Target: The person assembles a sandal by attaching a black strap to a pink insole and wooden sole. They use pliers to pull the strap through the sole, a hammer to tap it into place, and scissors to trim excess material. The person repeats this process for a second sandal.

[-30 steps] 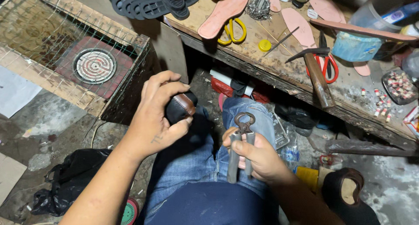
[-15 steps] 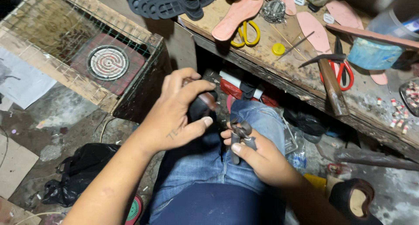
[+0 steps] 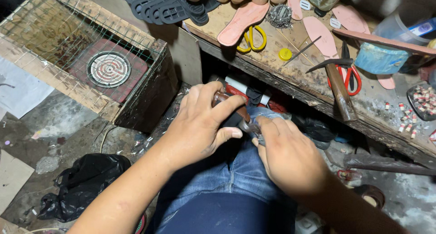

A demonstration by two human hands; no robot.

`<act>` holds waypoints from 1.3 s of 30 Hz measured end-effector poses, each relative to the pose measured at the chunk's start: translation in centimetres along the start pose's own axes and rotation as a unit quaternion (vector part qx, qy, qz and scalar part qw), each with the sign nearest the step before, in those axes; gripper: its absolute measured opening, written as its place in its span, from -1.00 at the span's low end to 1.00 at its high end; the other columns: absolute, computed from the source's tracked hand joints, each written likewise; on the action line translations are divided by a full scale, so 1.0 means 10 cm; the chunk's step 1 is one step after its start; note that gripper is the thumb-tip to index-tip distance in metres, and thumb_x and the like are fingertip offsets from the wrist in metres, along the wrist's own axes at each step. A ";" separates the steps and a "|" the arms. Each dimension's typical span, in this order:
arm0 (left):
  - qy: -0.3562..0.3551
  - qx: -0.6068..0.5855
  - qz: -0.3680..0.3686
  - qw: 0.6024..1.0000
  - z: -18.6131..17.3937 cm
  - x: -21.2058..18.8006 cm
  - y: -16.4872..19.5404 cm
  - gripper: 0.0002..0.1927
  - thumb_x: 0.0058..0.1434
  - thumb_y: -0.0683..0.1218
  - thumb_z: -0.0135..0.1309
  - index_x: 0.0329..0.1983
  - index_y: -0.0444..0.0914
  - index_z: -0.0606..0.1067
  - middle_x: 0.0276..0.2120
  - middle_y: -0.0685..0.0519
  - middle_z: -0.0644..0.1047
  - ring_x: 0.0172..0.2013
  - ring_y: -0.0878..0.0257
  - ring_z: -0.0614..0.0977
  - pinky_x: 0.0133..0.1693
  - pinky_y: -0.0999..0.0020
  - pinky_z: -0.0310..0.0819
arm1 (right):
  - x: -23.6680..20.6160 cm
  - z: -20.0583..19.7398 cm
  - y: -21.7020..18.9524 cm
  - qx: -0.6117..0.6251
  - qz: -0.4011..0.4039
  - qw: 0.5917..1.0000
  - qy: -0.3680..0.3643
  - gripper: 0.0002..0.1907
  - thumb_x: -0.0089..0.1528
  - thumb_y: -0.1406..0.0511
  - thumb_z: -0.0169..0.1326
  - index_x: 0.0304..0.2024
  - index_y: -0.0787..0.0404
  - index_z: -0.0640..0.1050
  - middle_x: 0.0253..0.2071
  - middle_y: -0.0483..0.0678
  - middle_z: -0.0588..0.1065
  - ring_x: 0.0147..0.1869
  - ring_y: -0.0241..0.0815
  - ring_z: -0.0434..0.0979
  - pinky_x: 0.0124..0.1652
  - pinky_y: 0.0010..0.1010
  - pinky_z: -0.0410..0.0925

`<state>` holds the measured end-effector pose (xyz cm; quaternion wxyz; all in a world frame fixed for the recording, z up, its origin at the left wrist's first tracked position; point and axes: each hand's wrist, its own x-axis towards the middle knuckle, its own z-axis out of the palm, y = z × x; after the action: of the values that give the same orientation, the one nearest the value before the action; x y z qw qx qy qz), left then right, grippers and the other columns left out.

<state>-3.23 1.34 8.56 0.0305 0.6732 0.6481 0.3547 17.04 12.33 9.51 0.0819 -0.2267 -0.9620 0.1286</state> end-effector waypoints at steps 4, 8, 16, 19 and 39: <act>-0.013 -0.059 0.013 0.998 0.01 0.01 -0.09 -0.44 0.18 0.08 0.26 0.22 -0.14 0.43 0.14 -0.15 0.35 0.13 -0.18 0.37 0.19 -0.02 0.28 | 0.07 0.15 0.07 0.026 -0.028 0.998 0.049 -0.60 0.08 0.30 0.24 -0.09 0.28 0.44 -0.21 0.13 0.49 -0.10 0.19 0.52 -0.17 -0.08 0.38; 0.014 -0.094 0.013 0.995 0.06 0.00 -0.13 -0.62 0.32 -0.04 0.14 0.19 -0.16 0.46 0.14 -0.13 0.36 0.18 -0.14 0.37 0.26 0.02 0.29 | 0.20 0.41 0.07 0.052 -0.066 0.987 0.135 -0.58 0.07 0.36 0.28 -0.07 0.29 0.42 -0.23 0.10 0.48 -0.12 0.15 0.51 -0.14 -0.12 0.39; 0.070 -0.020 -0.028 0.997 0.07 -0.06 0.12 -0.55 0.09 -0.04 0.15 0.07 -0.22 0.48 0.00 -0.20 0.35 0.07 -0.12 0.36 0.19 -0.07 0.23 | -0.01 0.32 0.09 -0.014 -0.056 0.997 0.045 -0.42 -0.04 0.33 0.27 0.01 0.35 0.40 -0.22 0.14 0.44 -0.10 0.17 0.49 -0.16 -0.10 0.40; 0.045 -0.050 -0.035 0.997 0.03 -0.07 0.16 -0.56 0.06 -0.06 0.14 0.03 -0.24 0.47 -0.02 -0.19 0.35 0.07 -0.14 0.36 0.17 -0.08 0.20 | 0.01 0.41 -0.01 -0.004 -0.041 0.996 0.074 -0.46 0.00 0.35 0.24 0.01 0.35 0.40 -0.20 0.15 0.44 -0.09 0.18 0.48 -0.16 -0.11 0.39; 0.019 -0.040 -0.016 0.999 -0.03 -0.12 0.14 -0.55 0.10 -0.15 0.14 0.07 -0.28 0.38 0.02 -0.20 0.32 0.11 -0.19 0.34 0.22 -0.06 0.26 | -0.02 0.29 -0.11 0.118 0.033 0.985 -0.119 -0.73 0.20 0.29 0.10 -0.13 0.26 0.37 -0.34 0.20 0.54 -0.22 0.28 0.56 -0.20 0.04 0.38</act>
<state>-2.10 -0.04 8.95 0.0508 0.6538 0.6449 0.3926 16.18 10.65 7.07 -0.0116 -0.2301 -0.9350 0.2697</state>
